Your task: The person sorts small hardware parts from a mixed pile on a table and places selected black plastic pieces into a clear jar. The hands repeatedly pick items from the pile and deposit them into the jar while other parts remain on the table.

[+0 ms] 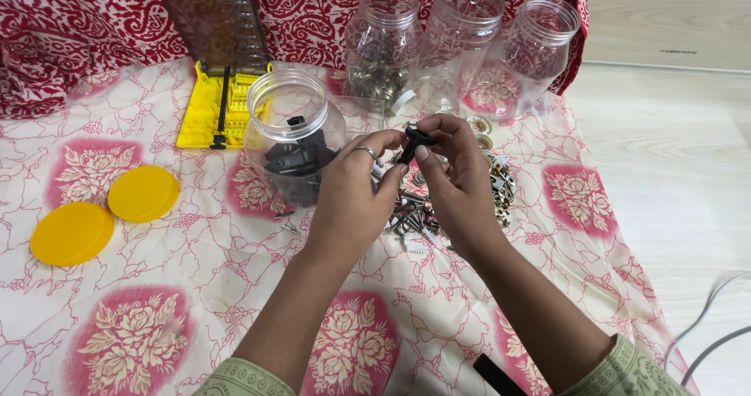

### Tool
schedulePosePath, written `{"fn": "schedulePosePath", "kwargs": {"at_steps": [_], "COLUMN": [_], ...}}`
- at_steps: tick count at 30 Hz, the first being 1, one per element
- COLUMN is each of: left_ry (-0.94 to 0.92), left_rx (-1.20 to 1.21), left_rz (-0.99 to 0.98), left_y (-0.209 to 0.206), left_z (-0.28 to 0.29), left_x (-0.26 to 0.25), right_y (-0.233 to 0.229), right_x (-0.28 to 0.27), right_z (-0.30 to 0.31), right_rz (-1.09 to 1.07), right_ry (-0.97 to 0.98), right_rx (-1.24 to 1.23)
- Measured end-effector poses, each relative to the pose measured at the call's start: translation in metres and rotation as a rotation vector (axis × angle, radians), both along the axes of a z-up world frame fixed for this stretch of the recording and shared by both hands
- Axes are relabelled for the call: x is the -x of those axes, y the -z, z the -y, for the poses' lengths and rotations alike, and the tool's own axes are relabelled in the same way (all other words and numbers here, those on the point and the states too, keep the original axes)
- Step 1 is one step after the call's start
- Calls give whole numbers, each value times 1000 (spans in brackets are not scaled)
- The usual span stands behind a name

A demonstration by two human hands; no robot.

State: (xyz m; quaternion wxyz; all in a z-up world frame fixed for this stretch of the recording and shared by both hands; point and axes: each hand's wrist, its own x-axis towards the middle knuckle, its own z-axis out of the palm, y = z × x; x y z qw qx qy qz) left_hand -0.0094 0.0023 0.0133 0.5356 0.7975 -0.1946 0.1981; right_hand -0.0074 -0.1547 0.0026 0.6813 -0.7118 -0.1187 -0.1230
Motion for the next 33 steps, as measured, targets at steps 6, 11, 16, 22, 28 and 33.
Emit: {"fn": "schedulePosePath", "kwargs": {"at_steps": [6,11,16,22,28,33], "left_ry": [4,-33,-96,-240,-339,-392], "left_rx": [100,70,22,-90,-110,-88], "left_rz": [-138,-76,102,387,431,377], "left_y": [-14,-19,-28,-42,-48,-46], "left_z": [-3,-10,-22,-39,-61,-74], "left_x": [12,20,25,19,4,-7], "right_y": [-10,-12,-13,-13,-13,-13], "right_x": [16,22,25,23,18,14], "right_z": [-8,-12,-14,-16,-20,-22], "right_rz": [-41,-39,-39,-25,-44,-53], "right_ry": [-35,-20,1,32,44,55], "right_rx": [-148,-130,-113,-73,-80,-69]}}
